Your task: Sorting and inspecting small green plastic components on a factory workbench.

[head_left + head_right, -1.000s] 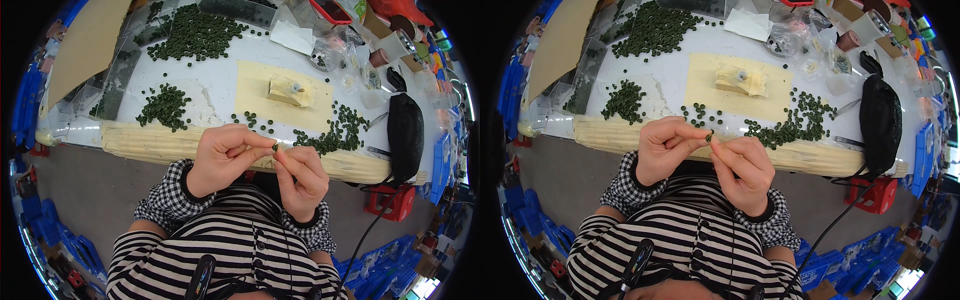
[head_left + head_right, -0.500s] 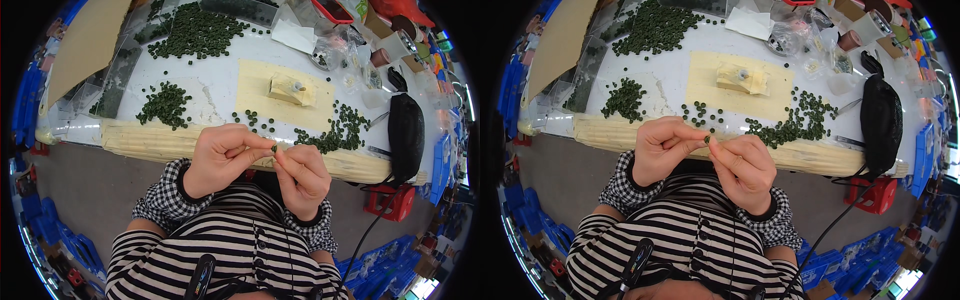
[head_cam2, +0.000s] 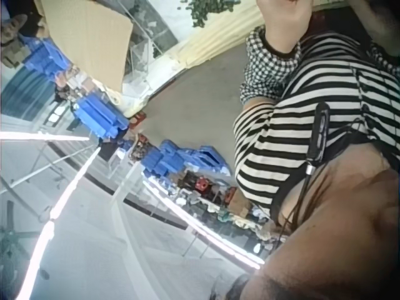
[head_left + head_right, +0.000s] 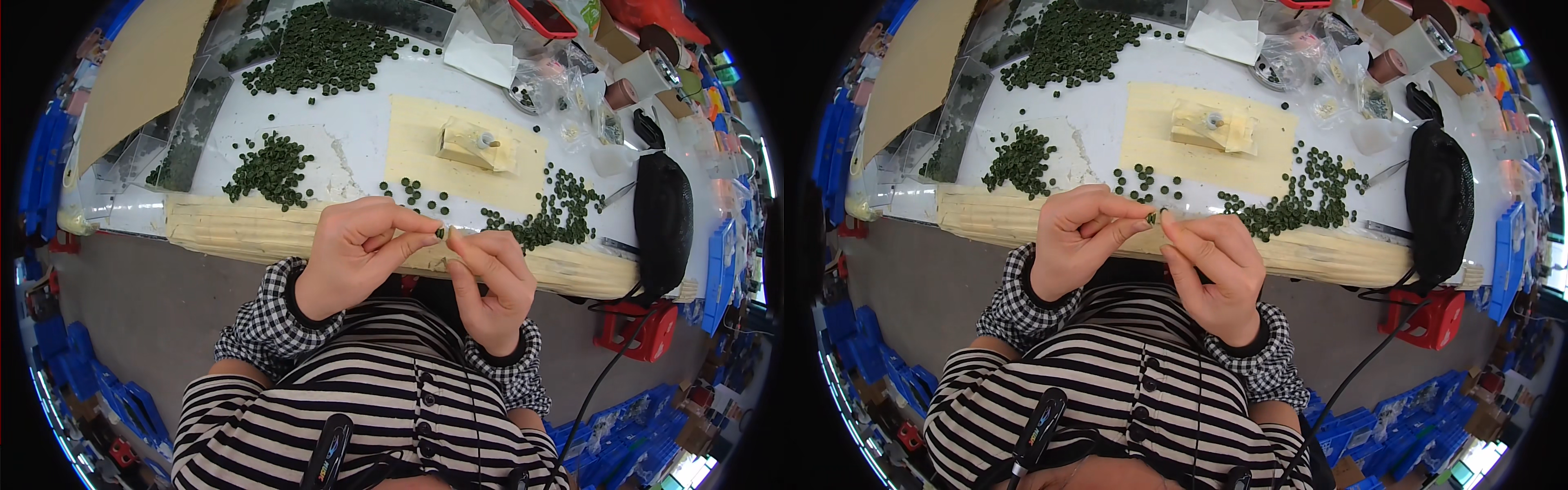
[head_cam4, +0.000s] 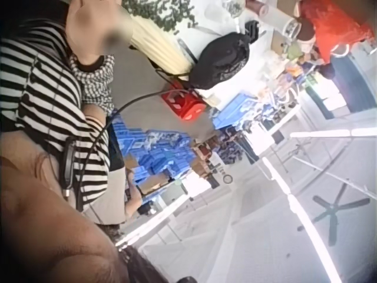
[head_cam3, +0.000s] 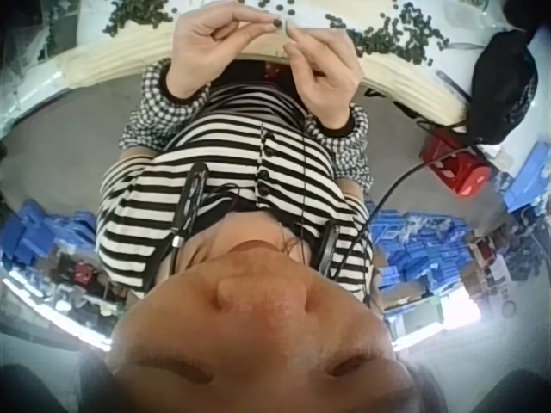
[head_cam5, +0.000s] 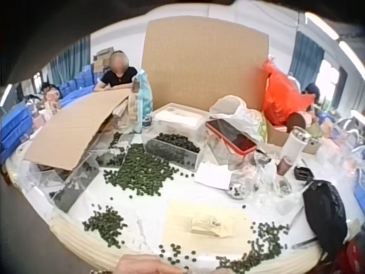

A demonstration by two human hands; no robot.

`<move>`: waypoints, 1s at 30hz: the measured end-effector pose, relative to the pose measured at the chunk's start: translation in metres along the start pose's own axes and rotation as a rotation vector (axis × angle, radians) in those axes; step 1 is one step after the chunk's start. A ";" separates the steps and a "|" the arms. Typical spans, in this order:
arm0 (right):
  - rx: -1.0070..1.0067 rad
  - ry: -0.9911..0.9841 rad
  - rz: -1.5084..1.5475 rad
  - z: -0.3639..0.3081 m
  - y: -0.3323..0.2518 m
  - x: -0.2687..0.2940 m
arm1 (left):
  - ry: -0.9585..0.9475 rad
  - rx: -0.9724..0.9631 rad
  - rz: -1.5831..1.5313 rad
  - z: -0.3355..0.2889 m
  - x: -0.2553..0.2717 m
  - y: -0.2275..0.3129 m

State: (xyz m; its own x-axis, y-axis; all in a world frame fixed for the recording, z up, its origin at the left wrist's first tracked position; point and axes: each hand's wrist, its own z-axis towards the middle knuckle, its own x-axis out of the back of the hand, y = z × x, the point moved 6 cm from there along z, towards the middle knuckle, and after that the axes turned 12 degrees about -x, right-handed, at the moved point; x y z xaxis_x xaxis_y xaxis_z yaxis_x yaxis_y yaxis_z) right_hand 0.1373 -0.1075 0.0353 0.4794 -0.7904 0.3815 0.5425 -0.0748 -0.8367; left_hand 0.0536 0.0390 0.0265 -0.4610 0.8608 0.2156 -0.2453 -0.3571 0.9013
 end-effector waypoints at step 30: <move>-0.070 0.070 -0.587 0.016 0.026 0.008 | 0.215 0.381 -1.097 -0.003 0.024 -0.031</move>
State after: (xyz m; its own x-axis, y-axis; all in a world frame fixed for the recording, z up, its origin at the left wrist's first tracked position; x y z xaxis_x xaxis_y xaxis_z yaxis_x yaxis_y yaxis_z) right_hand 0.1663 -0.1055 0.0230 0.0654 -0.6429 0.7631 0.6555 -0.5489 -0.5186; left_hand 0.0472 0.0695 0.0021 -0.3050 0.5480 -0.7789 -0.3459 0.6983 0.6267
